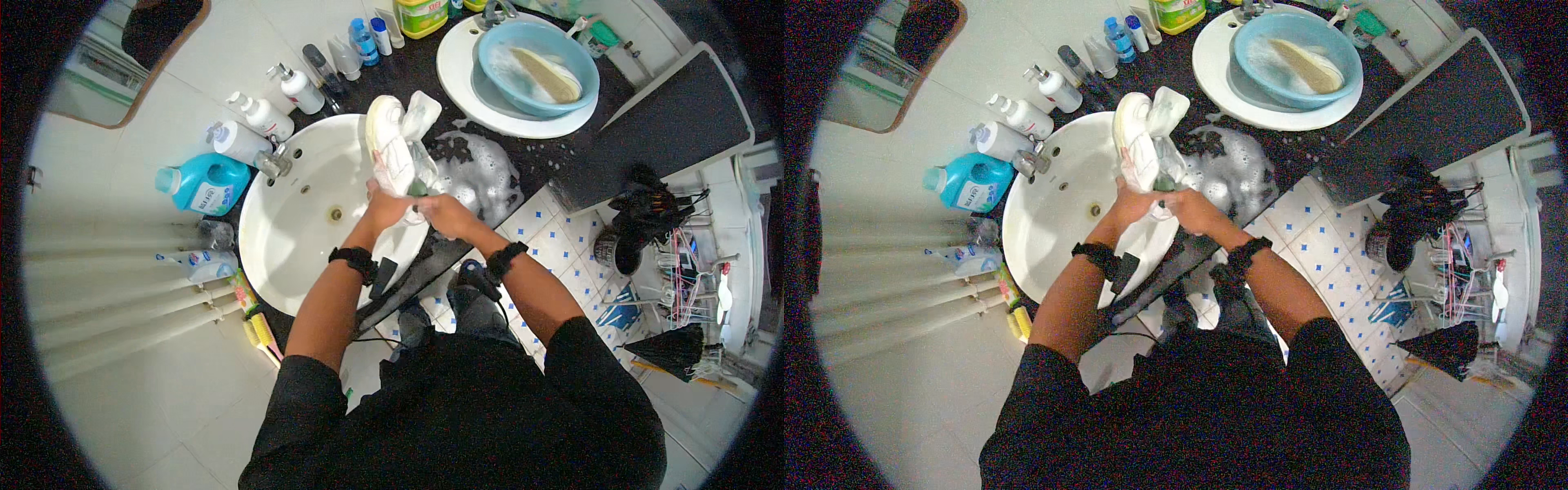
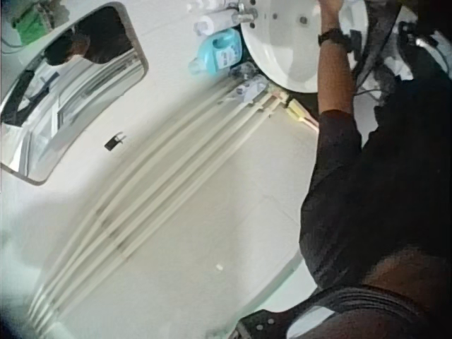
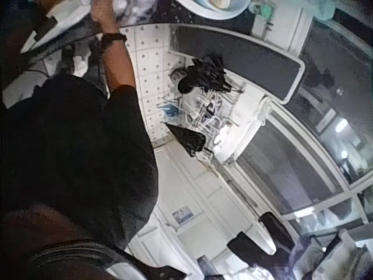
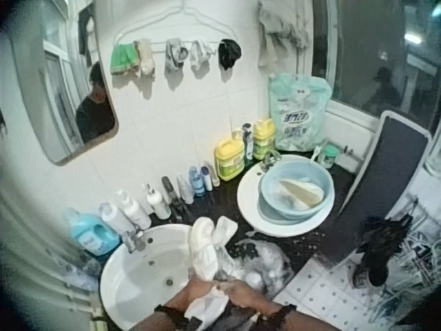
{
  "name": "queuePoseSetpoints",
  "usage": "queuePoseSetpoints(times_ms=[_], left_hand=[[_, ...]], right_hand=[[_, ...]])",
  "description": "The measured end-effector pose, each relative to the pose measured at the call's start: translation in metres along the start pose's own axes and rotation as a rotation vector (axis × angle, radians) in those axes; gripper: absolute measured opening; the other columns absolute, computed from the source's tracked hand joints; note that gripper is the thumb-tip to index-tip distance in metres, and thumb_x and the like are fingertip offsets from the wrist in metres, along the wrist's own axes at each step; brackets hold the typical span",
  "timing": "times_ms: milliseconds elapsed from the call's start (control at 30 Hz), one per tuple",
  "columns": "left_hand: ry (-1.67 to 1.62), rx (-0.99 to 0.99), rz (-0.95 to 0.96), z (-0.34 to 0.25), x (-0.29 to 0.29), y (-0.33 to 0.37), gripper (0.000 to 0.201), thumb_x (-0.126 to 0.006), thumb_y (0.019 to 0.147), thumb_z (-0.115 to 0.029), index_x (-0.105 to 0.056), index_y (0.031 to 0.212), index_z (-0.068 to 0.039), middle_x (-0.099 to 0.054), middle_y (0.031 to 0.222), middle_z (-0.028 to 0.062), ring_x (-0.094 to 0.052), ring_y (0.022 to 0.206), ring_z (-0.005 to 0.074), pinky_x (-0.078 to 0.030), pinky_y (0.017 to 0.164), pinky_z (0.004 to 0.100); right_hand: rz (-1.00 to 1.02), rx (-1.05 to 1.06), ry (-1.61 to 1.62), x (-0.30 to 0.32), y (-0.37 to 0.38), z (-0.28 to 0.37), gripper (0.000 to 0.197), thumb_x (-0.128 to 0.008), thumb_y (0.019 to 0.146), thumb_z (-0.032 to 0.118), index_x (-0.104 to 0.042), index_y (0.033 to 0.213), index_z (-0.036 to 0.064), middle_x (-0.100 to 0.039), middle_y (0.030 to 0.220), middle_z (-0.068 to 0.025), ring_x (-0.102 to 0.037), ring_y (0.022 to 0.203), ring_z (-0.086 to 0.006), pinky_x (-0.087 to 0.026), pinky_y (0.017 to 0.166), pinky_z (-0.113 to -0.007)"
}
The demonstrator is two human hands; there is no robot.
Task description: The person cleans a white shoe over a sink using a brush and soapy water. They scrub the exterior of the shoe, rinse the brush, and then rinse the shoe under the faucet.
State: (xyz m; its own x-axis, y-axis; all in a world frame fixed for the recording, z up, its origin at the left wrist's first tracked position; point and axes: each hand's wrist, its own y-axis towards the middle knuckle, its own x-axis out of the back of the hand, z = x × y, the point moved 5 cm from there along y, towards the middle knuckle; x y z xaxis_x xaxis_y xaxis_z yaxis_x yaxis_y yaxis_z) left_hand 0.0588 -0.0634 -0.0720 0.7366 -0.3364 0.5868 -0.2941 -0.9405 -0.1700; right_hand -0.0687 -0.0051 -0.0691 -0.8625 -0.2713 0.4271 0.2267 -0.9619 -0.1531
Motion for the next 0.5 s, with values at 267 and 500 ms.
queuePoseSetpoints(times_ms=[267,500], left_hand=[[0.102,0.143,0.051,0.112,-0.017,0.027,0.088,-0.07,0.062,-0.025,-0.028,0.138,-0.009,-0.03,0.131,0.0284,-0.037,0.119,0.0401,-0.031,0.102,0.0366],[0.016,0.084,-0.01,0.015,-0.003,0.005,0.112,-0.07,0.062,-0.027,0.005,0.145,-0.013,-0.028,0.13,0.0314,-0.034,0.118,0.0444,-0.029,0.103,0.0417]], right_hand=[[-0.009,-0.084,-0.445,0.002,0.041,0.049,0.023,-0.051,0.081,0.014,-0.059,0.1,0.0032,-0.063,0.093,-0.0229,-0.06,0.086,-0.0406,-0.048,0.076,-0.047],[0.006,-0.096,-0.54,-0.003,0.014,0.025,0.026,-0.046,0.086,0.015,-0.053,0.109,0.0068,-0.063,0.093,-0.0207,-0.062,0.083,-0.0375,-0.049,0.074,-0.049]])
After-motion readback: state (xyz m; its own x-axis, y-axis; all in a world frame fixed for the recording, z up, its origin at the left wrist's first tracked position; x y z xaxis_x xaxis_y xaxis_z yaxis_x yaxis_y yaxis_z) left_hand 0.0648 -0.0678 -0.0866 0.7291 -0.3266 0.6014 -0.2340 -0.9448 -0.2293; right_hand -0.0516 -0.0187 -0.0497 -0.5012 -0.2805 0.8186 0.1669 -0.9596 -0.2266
